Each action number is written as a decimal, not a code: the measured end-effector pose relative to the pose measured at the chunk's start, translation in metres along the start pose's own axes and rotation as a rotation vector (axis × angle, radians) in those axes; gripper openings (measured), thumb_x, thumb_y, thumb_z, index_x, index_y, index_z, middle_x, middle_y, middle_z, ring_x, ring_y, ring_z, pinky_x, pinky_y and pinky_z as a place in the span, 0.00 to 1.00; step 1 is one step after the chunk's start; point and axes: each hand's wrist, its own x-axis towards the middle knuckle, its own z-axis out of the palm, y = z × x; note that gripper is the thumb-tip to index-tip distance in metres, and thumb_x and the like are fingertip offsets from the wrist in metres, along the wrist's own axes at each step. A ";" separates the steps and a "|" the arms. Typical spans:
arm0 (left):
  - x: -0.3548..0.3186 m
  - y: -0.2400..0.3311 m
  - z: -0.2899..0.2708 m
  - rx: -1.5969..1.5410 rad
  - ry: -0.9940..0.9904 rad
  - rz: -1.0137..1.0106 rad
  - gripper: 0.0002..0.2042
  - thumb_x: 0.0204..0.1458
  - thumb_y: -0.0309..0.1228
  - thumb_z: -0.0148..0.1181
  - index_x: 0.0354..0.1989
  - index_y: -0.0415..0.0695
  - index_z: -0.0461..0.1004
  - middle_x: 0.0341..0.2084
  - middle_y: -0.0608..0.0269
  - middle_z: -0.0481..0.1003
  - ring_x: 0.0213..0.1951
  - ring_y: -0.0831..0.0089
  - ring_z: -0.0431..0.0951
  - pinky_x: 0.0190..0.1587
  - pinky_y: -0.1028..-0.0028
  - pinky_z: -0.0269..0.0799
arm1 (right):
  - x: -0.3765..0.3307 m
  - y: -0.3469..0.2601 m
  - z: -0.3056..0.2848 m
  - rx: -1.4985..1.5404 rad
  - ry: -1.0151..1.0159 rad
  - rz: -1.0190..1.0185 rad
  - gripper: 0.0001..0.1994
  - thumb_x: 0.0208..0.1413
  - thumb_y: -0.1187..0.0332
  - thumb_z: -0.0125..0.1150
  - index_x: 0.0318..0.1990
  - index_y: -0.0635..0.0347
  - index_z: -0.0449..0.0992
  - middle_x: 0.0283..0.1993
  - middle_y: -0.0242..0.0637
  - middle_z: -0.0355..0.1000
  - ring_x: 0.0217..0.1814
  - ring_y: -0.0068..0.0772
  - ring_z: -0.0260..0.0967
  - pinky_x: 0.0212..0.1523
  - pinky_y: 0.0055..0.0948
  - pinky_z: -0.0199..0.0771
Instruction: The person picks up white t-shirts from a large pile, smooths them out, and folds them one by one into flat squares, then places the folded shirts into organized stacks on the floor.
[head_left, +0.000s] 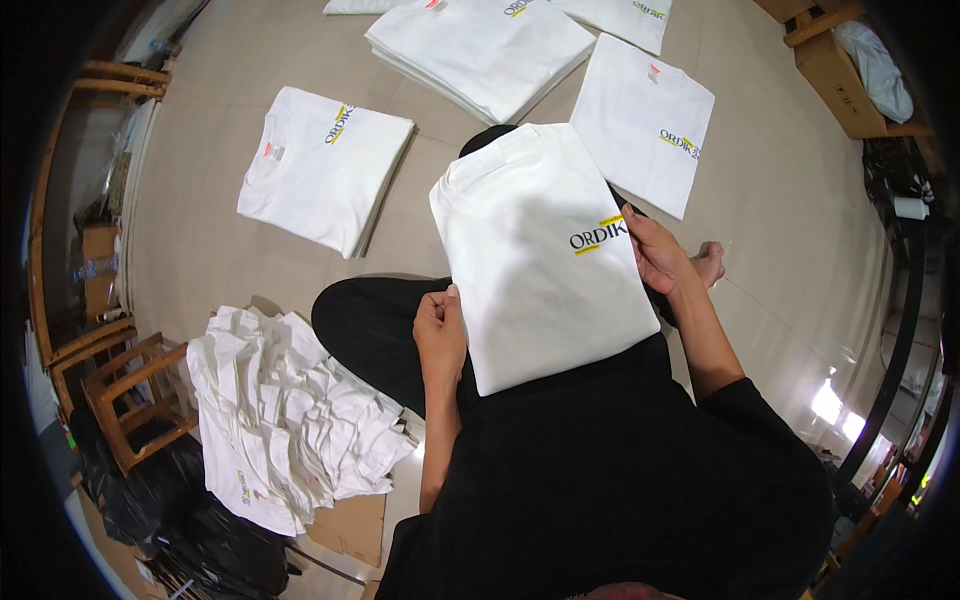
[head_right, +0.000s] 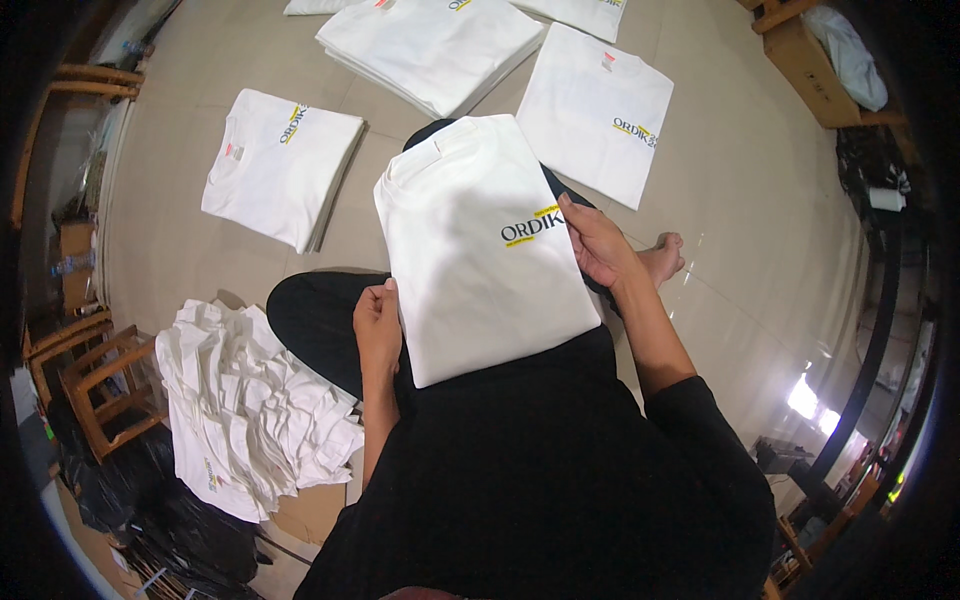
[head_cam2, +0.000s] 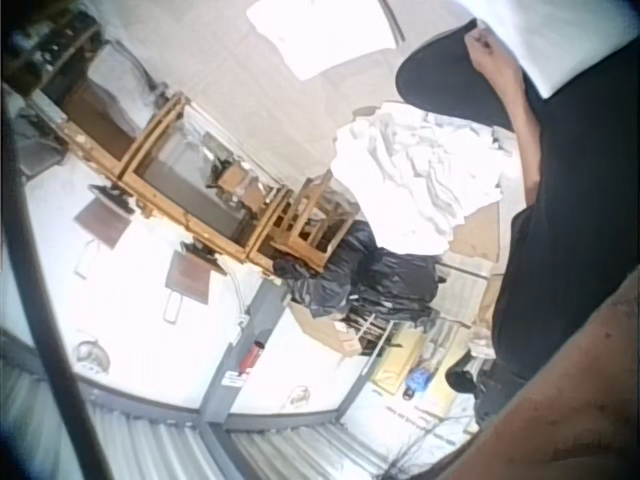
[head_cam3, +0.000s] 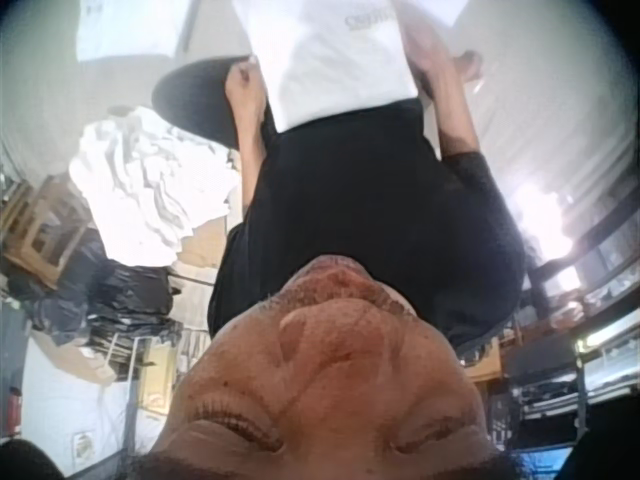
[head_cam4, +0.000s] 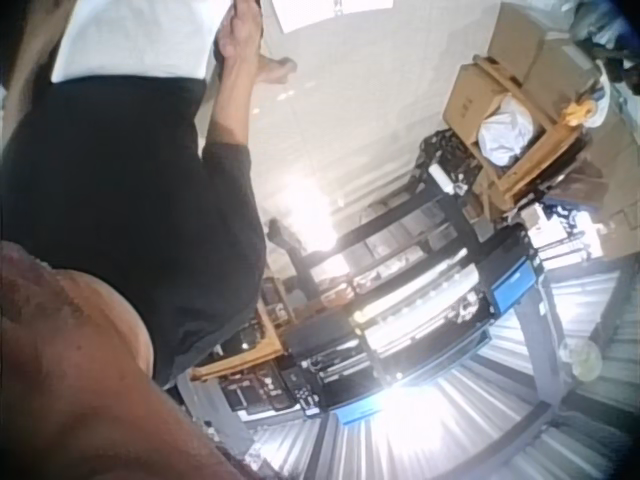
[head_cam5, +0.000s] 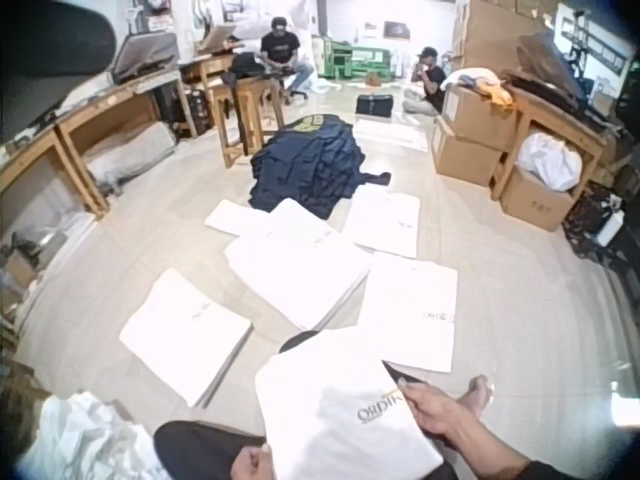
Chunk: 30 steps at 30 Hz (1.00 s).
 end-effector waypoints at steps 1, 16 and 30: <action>0.000 -0.003 0.000 -0.026 -0.006 0.000 0.16 0.70 0.40 0.58 0.38 0.36 0.76 0.25 0.68 0.78 0.27 0.85 0.70 0.31 0.78 0.67 | 0.003 0.001 -0.007 0.019 -0.080 0.000 0.22 0.75 0.55 0.54 0.56 0.69 0.76 0.47 0.39 0.83 0.43 0.21 0.82 0.46 0.22 0.85; -0.011 0.006 0.000 -0.453 -0.020 -0.001 0.09 0.73 0.36 0.53 0.42 0.45 0.67 0.24 0.73 0.71 0.24 0.88 0.62 0.25 0.79 0.59 | -0.010 -0.012 0.035 -0.971 0.455 -0.428 0.11 0.71 0.65 0.59 0.37 0.64 0.74 0.30 0.38 0.75 0.30 0.28 0.73 0.33 0.36 0.72; -0.054 -0.002 -0.004 0.024 -0.003 -0.098 0.17 0.73 0.42 0.54 0.40 0.39 0.71 0.23 0.69 0.72 0.27 0.85 0.63 0.30 0.76 0.62 | -0.055 0.019 0.039 -0.921 0.423 -0.113 0.18 0.67 0.56 0.67 0.34 0.63 0.75 0.28 0.23 0.69 0.29 0.11 0.60 0.28 0.21 0.60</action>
